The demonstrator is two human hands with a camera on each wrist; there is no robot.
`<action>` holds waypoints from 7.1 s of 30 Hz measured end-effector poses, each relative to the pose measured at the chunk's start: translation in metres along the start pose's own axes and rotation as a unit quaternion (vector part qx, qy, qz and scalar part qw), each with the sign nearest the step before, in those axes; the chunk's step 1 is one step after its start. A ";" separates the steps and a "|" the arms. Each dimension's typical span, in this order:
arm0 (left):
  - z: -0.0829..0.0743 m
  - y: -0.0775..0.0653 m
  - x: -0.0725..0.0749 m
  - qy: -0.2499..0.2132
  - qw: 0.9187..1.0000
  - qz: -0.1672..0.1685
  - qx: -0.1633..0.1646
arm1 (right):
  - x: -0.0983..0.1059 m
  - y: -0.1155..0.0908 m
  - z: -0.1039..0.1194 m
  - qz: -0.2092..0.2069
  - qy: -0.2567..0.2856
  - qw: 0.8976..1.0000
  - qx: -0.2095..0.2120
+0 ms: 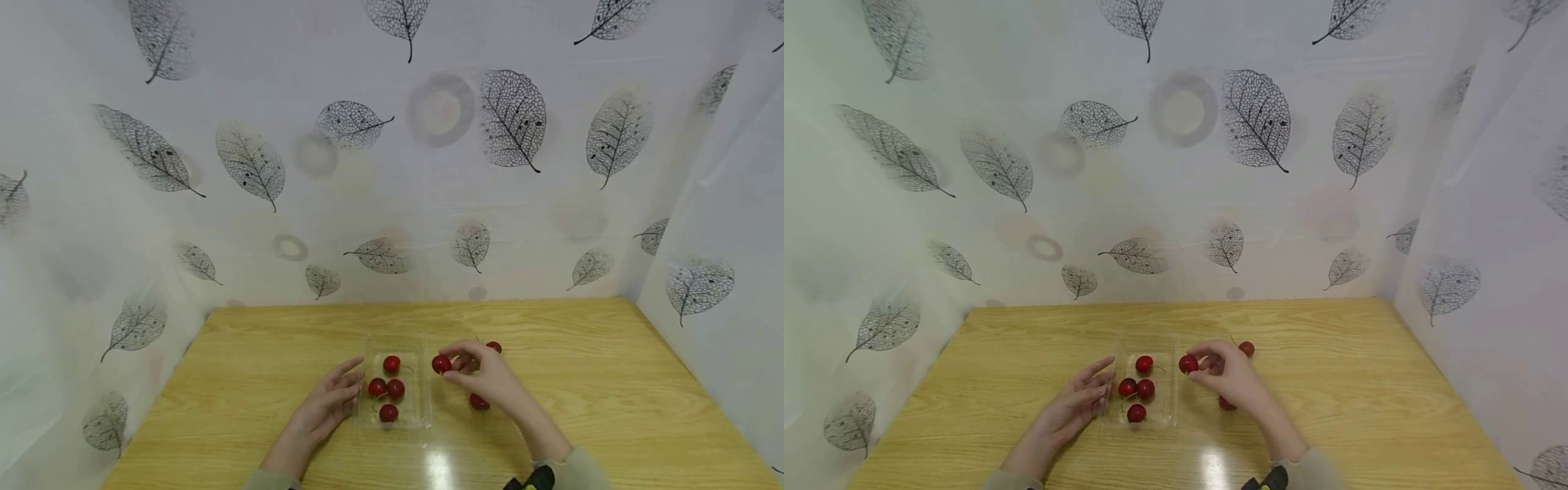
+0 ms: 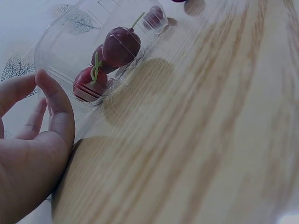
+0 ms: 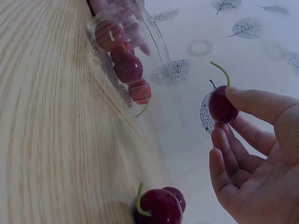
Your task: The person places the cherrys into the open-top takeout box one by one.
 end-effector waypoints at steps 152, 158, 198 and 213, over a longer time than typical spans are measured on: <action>0.001 0.001 0.000 -0.004 1.000 0.002 0.003 | 0.060 -0.005 -0.042 -0.125 -0.043 0.991 -0.015; 0.001 0.001 -0.001 -0.006 1.000 0.003 0.001 | 0.072 -0.009 -0.050 -0.131 -0.058 0.989 -0.036; 0.002 0.001 -0.001 -0.007 1.000 0.009 0.002 | 0.082 -0.006 -0.096 -0.098 -0.074 0.986 -0.108; 0.000 0.001 -0.001 0.004 1.000 0.005 0.003 | 0.077 0.000 -0.096 -0.089 -0.096 0.984 -0.124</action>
Point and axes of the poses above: each hand's wrist, its own y-axis towards the middle knuckle, its own x-axis out of the back of the hand, z = x × y, the point moved 8 cm from there along y, towards the middle knuckle, and after that the axes turned 2 degrees about z, right-handed, at the moved point
